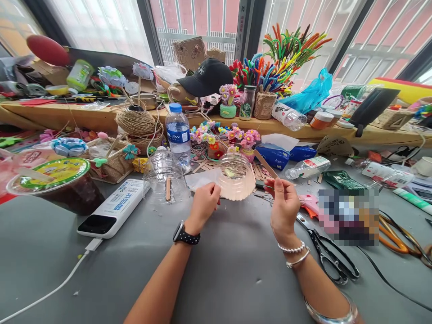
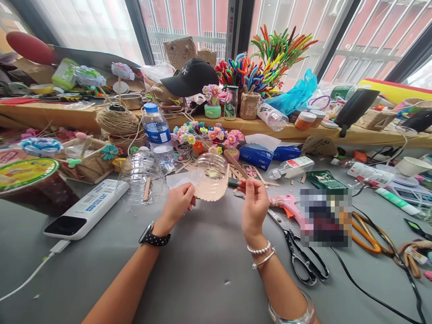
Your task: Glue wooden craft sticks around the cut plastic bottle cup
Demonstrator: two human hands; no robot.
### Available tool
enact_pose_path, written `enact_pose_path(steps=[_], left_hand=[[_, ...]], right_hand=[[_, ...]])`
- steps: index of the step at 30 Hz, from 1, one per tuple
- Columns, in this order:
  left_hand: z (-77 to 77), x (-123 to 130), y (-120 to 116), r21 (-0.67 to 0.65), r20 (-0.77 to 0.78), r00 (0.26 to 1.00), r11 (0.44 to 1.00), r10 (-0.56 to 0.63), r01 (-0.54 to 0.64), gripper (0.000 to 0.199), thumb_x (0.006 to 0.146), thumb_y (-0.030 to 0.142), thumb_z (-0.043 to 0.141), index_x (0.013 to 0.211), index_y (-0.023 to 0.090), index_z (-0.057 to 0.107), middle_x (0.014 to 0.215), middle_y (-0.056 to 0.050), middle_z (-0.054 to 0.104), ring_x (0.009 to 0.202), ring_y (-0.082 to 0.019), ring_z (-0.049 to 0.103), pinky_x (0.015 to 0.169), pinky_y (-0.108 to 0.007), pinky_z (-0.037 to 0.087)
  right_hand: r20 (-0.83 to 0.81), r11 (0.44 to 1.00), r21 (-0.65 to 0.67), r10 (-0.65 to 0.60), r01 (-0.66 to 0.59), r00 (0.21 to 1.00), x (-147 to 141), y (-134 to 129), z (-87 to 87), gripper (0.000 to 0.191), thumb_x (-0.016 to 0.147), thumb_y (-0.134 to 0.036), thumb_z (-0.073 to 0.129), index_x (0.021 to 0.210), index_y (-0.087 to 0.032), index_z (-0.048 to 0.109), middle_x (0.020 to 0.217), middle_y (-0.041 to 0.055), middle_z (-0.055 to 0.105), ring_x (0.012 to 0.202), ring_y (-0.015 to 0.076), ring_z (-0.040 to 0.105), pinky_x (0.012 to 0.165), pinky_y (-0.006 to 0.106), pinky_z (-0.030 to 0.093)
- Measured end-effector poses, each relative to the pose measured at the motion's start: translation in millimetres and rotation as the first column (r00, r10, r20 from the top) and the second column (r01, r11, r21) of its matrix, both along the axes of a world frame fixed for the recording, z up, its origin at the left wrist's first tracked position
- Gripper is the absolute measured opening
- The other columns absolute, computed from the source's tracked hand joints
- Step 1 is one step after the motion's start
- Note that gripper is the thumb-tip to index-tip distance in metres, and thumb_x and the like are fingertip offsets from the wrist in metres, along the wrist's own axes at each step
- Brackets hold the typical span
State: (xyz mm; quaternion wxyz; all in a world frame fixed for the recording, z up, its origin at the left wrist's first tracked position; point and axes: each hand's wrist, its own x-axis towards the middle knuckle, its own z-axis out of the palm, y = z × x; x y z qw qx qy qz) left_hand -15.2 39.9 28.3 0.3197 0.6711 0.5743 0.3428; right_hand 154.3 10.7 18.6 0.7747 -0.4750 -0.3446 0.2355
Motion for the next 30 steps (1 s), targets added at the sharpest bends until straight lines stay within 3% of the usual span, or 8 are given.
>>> enact_pose_path(steps=[4, 9, 18, 27, 30], left_hand=[[-2.7, 9, -6, -0.027, -0.04, 0.989, 0.989, -0.145, 0.144, 0.027, 0.076, 0.026, 0.032, 0.05, 0.019, 0.038, 0.044, 0.005, 0.049, 0.034, -0.008, 0.044, 0.045, -0.021, 0.034], [-7.1, 14, -8, -0.048, -0.105, 0.969, 0.974, -0.225, 0.221, 0.026, 0.077, 0.027, 0.032, 0.053, 0.019, 0.036, 0.045, 0.004, 0.05, 0.035, -0.008, 0.045, 0.045, -0.021, 0.032], [-11.7, 19, -9, 0.175, -0.248, 0.958, 0.966, -0.146, 0.193, 0.03, 0.081, 0.032, 0.035, 0.053, 0.018, 0.035, 0.048, 0.003, 0.046, 0.046, -0.01, 0.04, 0.05, -0.022, 0.028], [-14.3, 21, -9, 0.127, -0.202, 0.973, 0.982, -0.112, 0.14, 0.033, 0.085, 0.029, 0.028, 0.058, 0.018, 0.043, 0.053, 0.0, 0.05, 0.052, -0.012, 0.048, 0.055, -0.024, 0.034], [-15.4, 21, -8, 0.123, -0.088, 0.989, 0.984, -0.122, 0.132, 0.029, 0.085, 0.027, 0.029, 0.076, 0.016, 0.054, 0.062, -0.001, 0.056, 0.057, -0.013, 0.051, 0.059, -0.024, 0.038]], right_hand=[[-0.186, 1.0, 0.002, 0.021, -0.021, 0.982, 1, -1, 4.0, 0.022, 0.073, -0.039, 0.057, 0.079, -0.018, 0.053, 0.085, 0.0, 0.063, 0.085, 0.0127, 0.062, 0.08, 0.032, 0.049], [-0.285, 0.997, -0.031, 0.057, -0.068, 0.957, 1, 0, 5.6, 0.027, 0.07, -0.042, 0.059, 0.081, -0.02, 0.05, 0.082, -0.0004, 0.064, 0.09, 0.0165, 0.063, 0.078, 0.033, 0.05], [-0.325, 0.995, -0.028, 0.086, -0.1, 0.942, -2, 1, 6.1, 0.028, 0.072, -0.044, 0.056, 0.083, -0.019, 0.048, 0.089, 0.0051, 0.068, 0.095, 0.0192, 0.061, 0.082, 0.039, 0.048], [-0.307, 0.993, 0.034, 0.118, -0.113, 0.944, -7, -1, 10.0, 0.023, 0.074, -0.04, 0.056, 0.08, -0.019, 0.049, 0.089, 0.0026, 0.067, 0.093, 0.0163, 0.062, 0.083, 0.034, 0.048], [-0.306, 0.991, 0.043, 0.133, -0.125, 0.943, -8, -2, 10.6, 0.023, 0.073, -0.039, 0.057, 0.079, -0.018, 0.049, 0.088, 0.0024, 0.067, 0.095, 0.0168, 0.061, 0.084, 0.035, 0.048]])
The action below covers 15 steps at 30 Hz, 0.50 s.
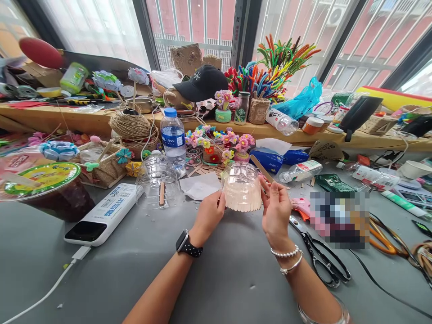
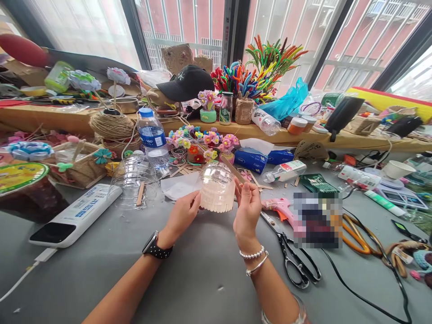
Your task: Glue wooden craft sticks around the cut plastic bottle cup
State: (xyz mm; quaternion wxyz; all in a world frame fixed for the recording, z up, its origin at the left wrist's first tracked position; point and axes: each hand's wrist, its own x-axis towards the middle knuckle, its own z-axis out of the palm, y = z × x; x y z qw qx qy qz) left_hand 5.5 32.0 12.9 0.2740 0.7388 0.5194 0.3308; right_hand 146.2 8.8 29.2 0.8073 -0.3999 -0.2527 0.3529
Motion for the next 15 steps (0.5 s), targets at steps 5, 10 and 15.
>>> enact_pose_path(steps=[5, 10, 15], left_hand=[[-1.7, -1.5, 2.9, -0.103, 0.228, 0.974, 0.994, 0.003, 0.022, 0.049, 0.082, 0.028, 0.038, 0.129, 0.017, 0.032, 0.08, -0.002, 0.062, 0.065, -0.013, 0.055, 0.068, -0.027, 0.043], [2.9, -1.6, 3.6, -0.228, 0.535, 0.831, 0.921, -0.152, 0.315, 0.069, 0.073, 0.04, 0.057, 0.129, 0.015, 0.027, 0.129, -0.013, 0.044, 0.111, -0.021, 0.047, 0.087, -0.029, 0.041], [6.2, -3.1, 3.1, -0.352, 0.617, 0.784, 0.869, -0.065, 0.349, 0.077, 0.071, 0.07, 0.035, 0.124, 0.015, 0.037, 0.126, -0.013, 0.048, 0.116, -0.025, 0.044, 0.093, -0.036, 0.037]], right_hand=[[0.003, 1.0, 0.016, 0.026, -0.026, 1.0, -1.3, -0.4, 0.7, 0.023, 0.074, -0.039, 0.057, 0.079, -0.018, 0.05, 0.088, 0.0025, 0.067, 0.095, 0.0165, 0.061, 0.086, 0.035, 0.047], [0.002, 1.0, -0.008, 0.019, -0.019, 1.0, 2.3, 0.2, 0.5, 0.023, 0.073, -0.04, 0.056, 0.079, -0.019, 0.048, 0.09, 0.0035, 0.068, 0.092, 0.0164, 0.062, 0.083, 0.036, 0.048], [0.009, 0.997, -0.006, 0.08, -0.08, 0.997, 4.8, -0.2, 1.8, 0.024, 0.072, -0.039, 0.058, 0.08, -0.019, 0.049, 0.088, 0.003, 0.069, 0.089, 0.0163, 0.063, 0.083, 0.036, 0.047]])
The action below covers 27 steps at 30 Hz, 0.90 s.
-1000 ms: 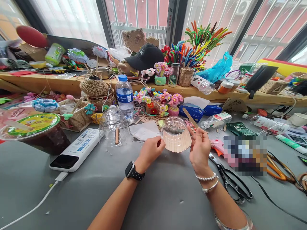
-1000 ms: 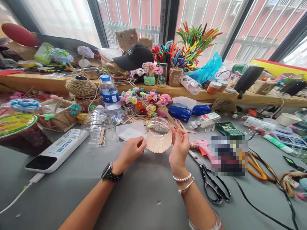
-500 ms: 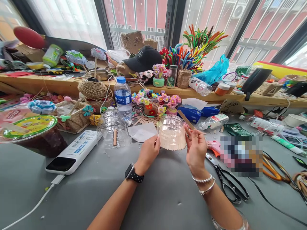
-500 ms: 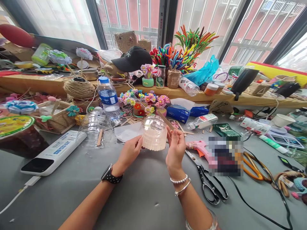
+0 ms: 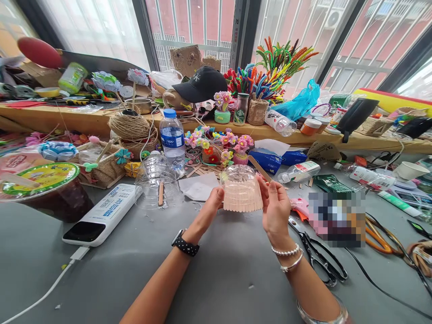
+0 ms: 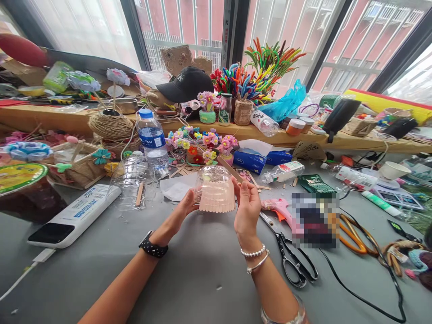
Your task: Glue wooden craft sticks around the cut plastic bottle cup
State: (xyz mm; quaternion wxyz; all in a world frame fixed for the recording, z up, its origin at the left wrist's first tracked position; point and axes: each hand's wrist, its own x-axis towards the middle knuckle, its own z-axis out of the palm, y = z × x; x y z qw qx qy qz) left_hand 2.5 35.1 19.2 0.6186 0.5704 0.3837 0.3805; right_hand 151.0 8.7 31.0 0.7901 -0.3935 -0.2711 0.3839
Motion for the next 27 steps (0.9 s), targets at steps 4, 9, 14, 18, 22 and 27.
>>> enact_pose_path(steps=[4, 9, 14, 18, 22, 27], left_hand=[[2.6, -1, 3, -0.201, 0.004, 1.0, 0.979, -0.025, 0.025, 0.081, 0.071, 0.074, 0.021, 0.12, 0.014, 0.046, 0.111, -0.012, 0.06, 0.104, -0.025, 0.054, 0.091, -0.038, 0.039], [7.6, -11, 2, -0.24, 0.027, 0.984, 0.954, -0.176, 0.178, 0.069, 0.072, 0.053, 0.053, 0.13, 0.022, 0.032, 0.112, -0.009, 0.06, 0.105, -0.023, 0.054, 0.09, -0.038, 0.04], [10.0, -23, -1, -0.307, 0.186, 0.916, 0.865, -0.355, 0.397, 0.092, 0.063, 0.034, 0.07, 0.134, 0.028, 0.012, 0.128, -0.015, 0.045, 0.106, -0.026, 0.054, 0.085, -0.042, 0.044], [9.3, -20, 1, -0.374, 0.138, 0.949, 0.872, -0.285, 0.316, 0.065, 0.069, 0.062, 0.049, 0.114, 0.015, 0.048, 0.126, -0.019, 0.045, 0.096, -0.028, 0.058, 0.071, -0.038, 0.05], [7.1, -16, 1, -0.447, 0.098, 0.967, 0.857, -0.237, 0.256, 0.065, 0.072, 0.062, 0.045, 0.122, 0.02, 0.043, 0.122, -0.016, 0.048, 0.085, -0.024, 0.061, 0.071, -0.04, 0.05], [10.3, -15, -3, -0.363, 0.11, 0.94, 0.867, -0.324, 0.341, 0.057, 0.073, 0.049, 0.054, 0.123, 0.024, 0.042, 0.124, -0.01, 0.048, 0.095, -0.022, 0.057, 0.078, -0.039, 0.049]], right_hand=[[0.041, 0.999, 0.013, 0.043, -0.043, 0.998, -1, -1, 1.2, 0.024, 0.072, -0.039, 0.059, 0.08, -0.018, 0.05, 0.086, 0.0037, 0.069, 0.088, 0.0163, 0.063, 0.084, 0.036, 0.046], [0.066, 0.998, 0.007, 0.064, -0.064, 0.996, 4, -2, 5.0, 0.024, 0.072, -0.04, 0.058, 0.079, -0.019, 0.049, 0.083, 0.0032, 0.07, 0.085, 0.0169, 0.064, 0.079, 0.035, 0.048], [0.165, 0.998, -0.019, 0.066, -0.064, 0.984, 14, -4, 10.8, 0.026, 0.072, -0.043, 0.057, 0.079, -0.019, 0.049, 0.075, 0.002, 0.07, 0.069, 0.0162, 0.066, 0.067, 0.031, 0.051], [0.218, 1.0, -0.011, 0.0, 0.002, 0.976, 19, -4, 12.4, 0.028, 0.071, -0.044, 0.057, 0.079, -0.019, 0.048, 0.082, 0.001, 0.069, 0.052, 0.0124, 0.063, 0.054, 0.027, 0.05], [0.258, 1.0, -0.004, 0.026, -0.026, 0.966, 20, -4, 11.1, 0.027, 0.072, -0.044, 0.056, 0.08, -0.019, 0.049, 0.073, -0.0002, 0.069, 0.046, 0.0115, 0.061, 0.054, 0.028, 0.05], [0.288, 0.998, 0.047, 0.031, -0.047, 0.957, 19, -5, 10.5, 0.022, 0.075, -0.04, 0.054, 0.079, -0.019, 0.05, 0.059, -0.0034, 0.065, 0.042, 0.0099, 0.058, 0.056, 0.029, 0.05]])
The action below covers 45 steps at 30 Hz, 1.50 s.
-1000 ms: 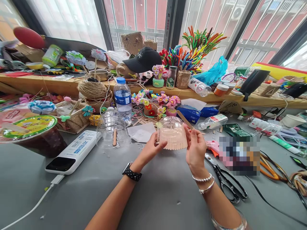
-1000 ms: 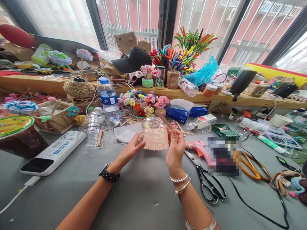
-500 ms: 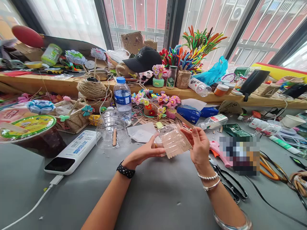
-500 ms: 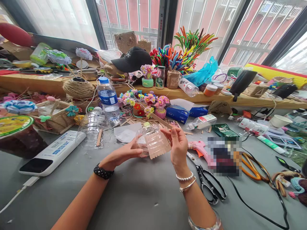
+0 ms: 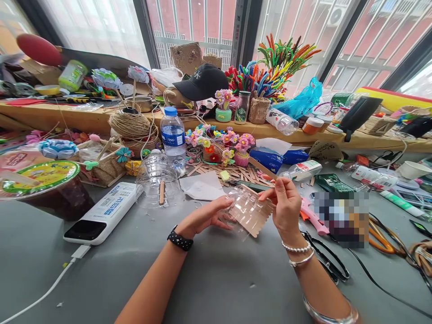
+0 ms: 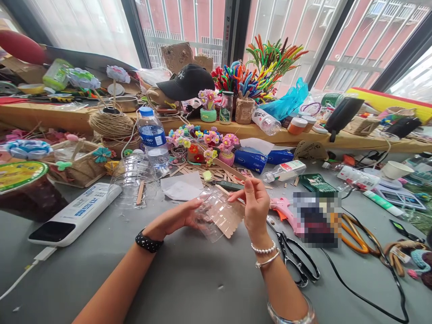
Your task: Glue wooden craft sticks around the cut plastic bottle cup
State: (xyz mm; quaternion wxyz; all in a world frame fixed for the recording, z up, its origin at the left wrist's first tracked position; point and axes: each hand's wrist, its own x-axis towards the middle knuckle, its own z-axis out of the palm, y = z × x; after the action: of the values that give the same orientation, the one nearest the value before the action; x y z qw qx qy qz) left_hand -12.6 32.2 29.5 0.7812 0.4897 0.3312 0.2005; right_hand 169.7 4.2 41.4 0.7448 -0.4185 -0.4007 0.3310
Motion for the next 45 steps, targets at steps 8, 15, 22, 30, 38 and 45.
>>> enact_pose_path(steps=[8, 15, 22, 30, 38, 45], left_hand=[[-2.1, 9, 0, 0.271, 0.024, 0.977, 0.939, 0.212, -0.211, 0.084, 0.065, 0.041, 0.065, 0.134, 0.027, 0.02, 0.14, -0.012, 0.021, 0.113, -0.03, 0.044, 0.089, -0.044, 0.043], [-17.6, 13, -1, 0.545, -0.027, 0.972, 0.818, 0.235, -0.182, 0.105, 0.054, 0.036, 0.075, 0.136, 0.03, 0.01, 0.141, -0.01, 0.011, 0.126, -0.031, 0.026, 0.098, -0.041, 0.035], [-17.8, 14, -4, 0.613, -0.03, 0.987, 0.783, 0.155, -0.104, 0.113, 0.052, 0.033, 0.076, 0.137, 0.026, 0.003, 0.142, -0.012, 0.009, 0.129, -0.03, 0.021, 0.106, -0.044, 0.021], [-5.8, 7, -7, 0.561, -0.074, 0.986, 0.824, 0.148, -0.082, 0.097, 0.063, 0.04, 0.068, 0.137, 0.032, 0.005, 0.144, -0.011, 0.006, 0.116, -0.032, 0.04, 0.097, -0.047, 0.034], [-4.6, 16, -12, 0.501, -0.121, 0.974, 0.859, 0.19, -0.105, 0.109, 0.057, 0.039, 0.072, 0.135, 0.037, -0.004, 0.142, -0.01, 0.002, 0.114, -0.03, 0.039, 0.089, -0.045, 0.042], [-10.0, 22, -10, 0.533, -0.082, 0.963, 0.827, 0.258, -0.176, 0.108, 0.06, 0.04, 0.07, 0.135, 0.037, -0.008, 0.143, -0.009, 0.0, 0.117, -0.032, 0.037, 0.088, -0.043, 0.043]], right_hand=[[-0.141, 0.965, 0.04, -0.251, 0.259, 0.958, 0, 1, 5.4, 0.02, 0.071, -0.036, 0.059, 0.075, -0.017, 0.055, 0.071, -0.0014, 0.065, 0.065, 0.0107, 0.062, 0.072, 0.03, 0.049], [-0.209, 0.984, 0.062, -0.148, 0.164, 0.967, -9, 1, 2.8, 0.015, 0.072, -0.033, 0.059, 0.074, -0.018, 0.058, 0.072, -0.002, 0.066, 0.071, 0.0106, 0.061, 0.079, 0.032, 0.044], [-0.227, 0.986, 0.068, -0.133, 0.152, 0.965, -7, 1, 3.4, 0.012, 0.073, -0.031, 0.059, 0.073, -0.018, 0.06, 0.071, -0.0037, 0.064, 0.068, 0.0078, 0.059, 0.077, 0.027, 0.042], [-0.177, 0.986, 0.096, -0.115, 0.134, 0.977, -7, -1, 5.4, 0.013, 0.074, -0.031, 0.058, 0.073, -0.019, 0.06, 0.071, -0.003, 0.064, 0.07, 0.009, 0.059, 0.079, 0.029, 0.041], [-0.161, 0.994, 0.097, -0.042, 0.058, 0.986, -10, -6, 7.8, 0.009, 0.076, -0.029, 0.057, 0.075, -0.021, 0.061, 0.073, -0.0032, 0.066, 0.075, 0.0099, 0.059, 0.081, 0.03, 0.04], [-0.129, 0.993, 0.12, -0.006, 0.022, 0.992, -10, -5, 4.6, 0.009, 0.077, -0.028, 0.056, 0.076, -0.022, 0.063, 0.074, -0.0038, 0.066, 0.078, 0.0093, 0.058, 0.084, 0.029, 0.038]])
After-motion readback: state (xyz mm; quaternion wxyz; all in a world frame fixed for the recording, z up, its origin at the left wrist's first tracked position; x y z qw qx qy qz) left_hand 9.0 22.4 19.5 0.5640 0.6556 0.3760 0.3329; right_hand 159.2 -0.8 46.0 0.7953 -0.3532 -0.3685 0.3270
